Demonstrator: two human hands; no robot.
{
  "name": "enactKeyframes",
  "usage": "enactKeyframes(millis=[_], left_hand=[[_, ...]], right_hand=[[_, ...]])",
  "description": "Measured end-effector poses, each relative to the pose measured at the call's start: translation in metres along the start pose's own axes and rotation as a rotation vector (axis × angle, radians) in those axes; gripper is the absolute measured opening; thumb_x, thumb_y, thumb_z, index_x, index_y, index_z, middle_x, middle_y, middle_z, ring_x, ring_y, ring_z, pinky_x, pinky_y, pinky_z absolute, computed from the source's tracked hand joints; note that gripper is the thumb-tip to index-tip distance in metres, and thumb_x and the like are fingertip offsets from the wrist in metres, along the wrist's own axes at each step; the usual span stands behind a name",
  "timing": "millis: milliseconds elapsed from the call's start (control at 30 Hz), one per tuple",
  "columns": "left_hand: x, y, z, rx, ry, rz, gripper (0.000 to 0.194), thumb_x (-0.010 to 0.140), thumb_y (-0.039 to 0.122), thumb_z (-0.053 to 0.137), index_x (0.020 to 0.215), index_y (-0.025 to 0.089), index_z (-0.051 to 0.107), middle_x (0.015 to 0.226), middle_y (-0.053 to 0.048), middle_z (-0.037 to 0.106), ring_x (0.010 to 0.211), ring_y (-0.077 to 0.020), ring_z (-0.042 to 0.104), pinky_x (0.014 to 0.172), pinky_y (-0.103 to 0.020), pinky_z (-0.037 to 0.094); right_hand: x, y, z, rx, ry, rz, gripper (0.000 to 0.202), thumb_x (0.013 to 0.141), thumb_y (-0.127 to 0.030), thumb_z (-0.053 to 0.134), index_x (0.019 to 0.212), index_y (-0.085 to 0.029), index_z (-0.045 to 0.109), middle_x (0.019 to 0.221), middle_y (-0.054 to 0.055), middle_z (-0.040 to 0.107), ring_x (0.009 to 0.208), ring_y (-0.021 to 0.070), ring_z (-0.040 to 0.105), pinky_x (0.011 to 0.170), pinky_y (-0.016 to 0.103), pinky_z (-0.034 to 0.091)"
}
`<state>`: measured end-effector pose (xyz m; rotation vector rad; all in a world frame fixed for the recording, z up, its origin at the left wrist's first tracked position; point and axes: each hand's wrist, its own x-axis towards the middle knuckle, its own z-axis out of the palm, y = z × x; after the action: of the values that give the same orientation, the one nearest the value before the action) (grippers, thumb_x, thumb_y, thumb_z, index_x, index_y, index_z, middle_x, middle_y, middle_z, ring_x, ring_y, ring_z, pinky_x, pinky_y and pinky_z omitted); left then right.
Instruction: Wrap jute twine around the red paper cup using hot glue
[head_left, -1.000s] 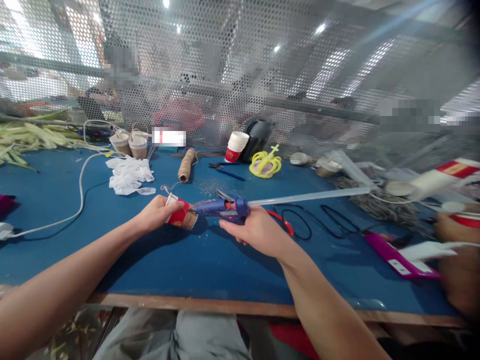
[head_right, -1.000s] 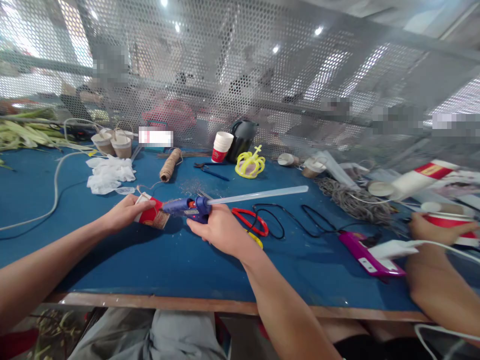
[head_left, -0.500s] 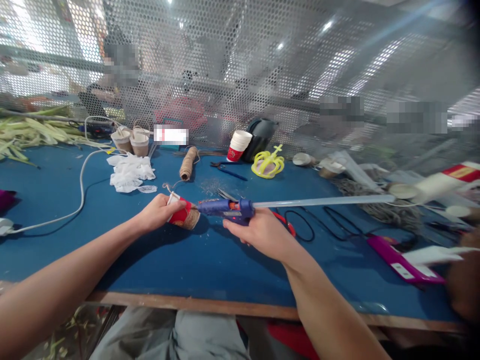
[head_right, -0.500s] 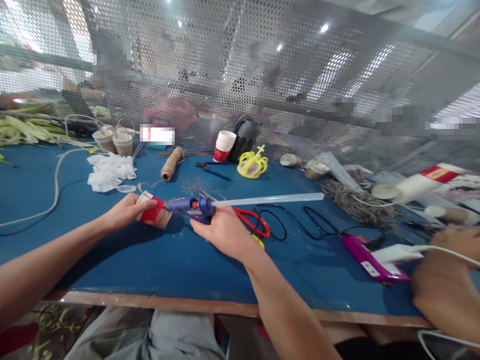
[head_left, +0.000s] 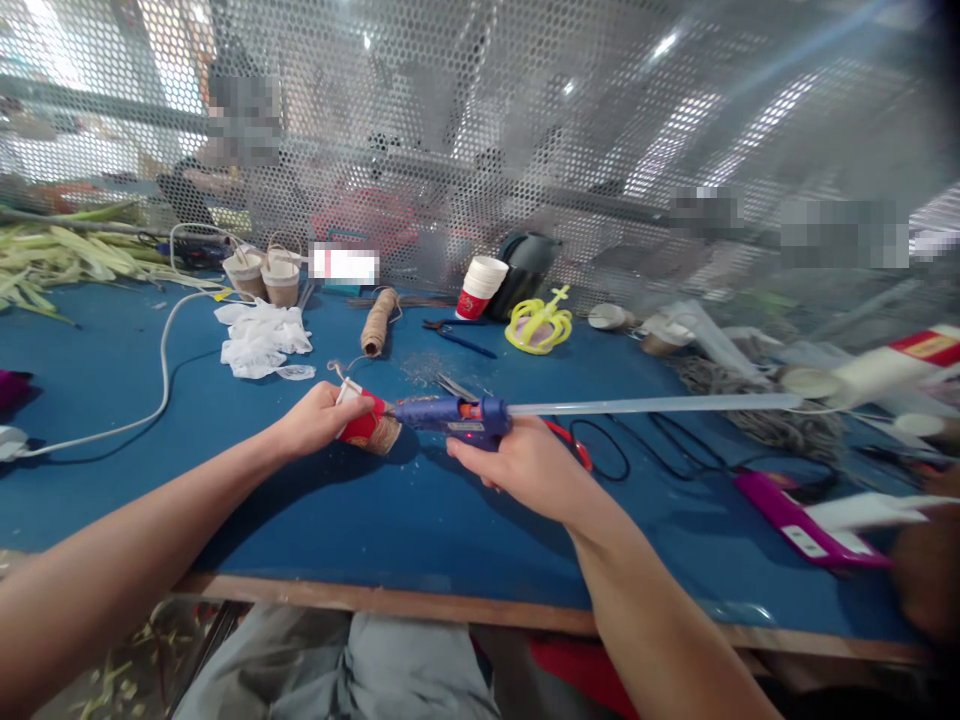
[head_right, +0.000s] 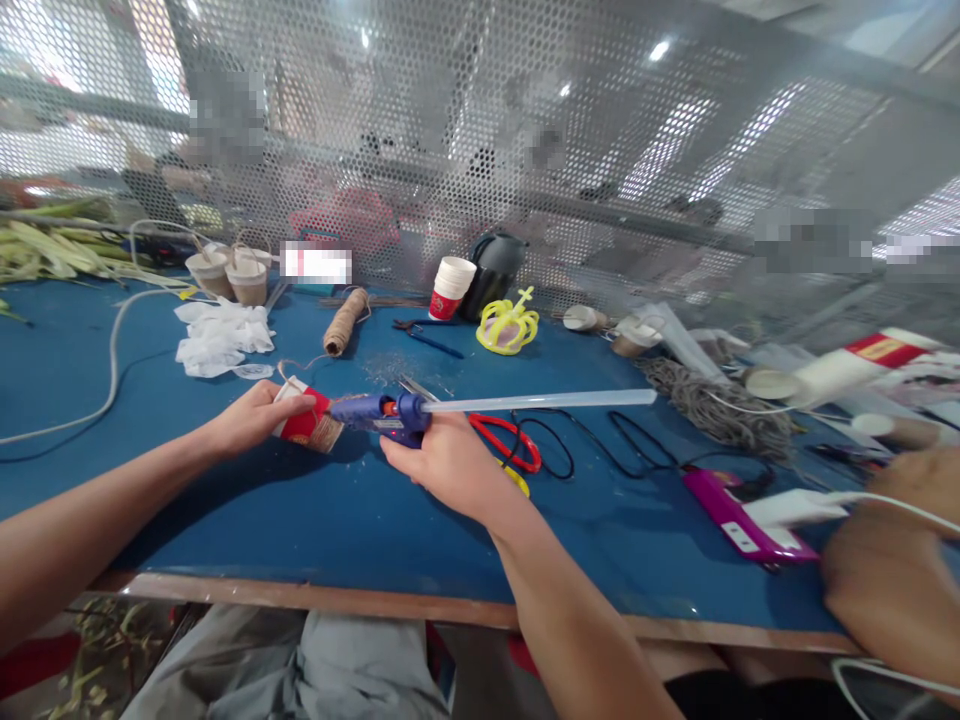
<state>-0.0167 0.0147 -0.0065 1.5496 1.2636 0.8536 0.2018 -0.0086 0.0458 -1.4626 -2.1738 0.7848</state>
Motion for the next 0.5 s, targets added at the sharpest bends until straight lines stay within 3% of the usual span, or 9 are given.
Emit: enactKeyframes(millis=[500], left_hand=[[0.0003, -0.0015, -0.0001, -0.005, -0.015, 0.015, 0.037, 0.070, 0.044, 0.046, 0.048, 0.015, 0.043, 0.046, 0.004, 0.035, 0.044, -0.0063, 0.026, 0.042, -0.021, 0.020]], right_hand=[[-0.0026, -0.0035, -0.0004, -0.007, -0.005, 0.014, 0.023, 0.070, -0.026, 0.053, 0.049, -0.019, 0.049, 0.037, -0.004, 0.049, 0.036, 0.0090, 0.047, 0.039, 0.021, 0.035]])
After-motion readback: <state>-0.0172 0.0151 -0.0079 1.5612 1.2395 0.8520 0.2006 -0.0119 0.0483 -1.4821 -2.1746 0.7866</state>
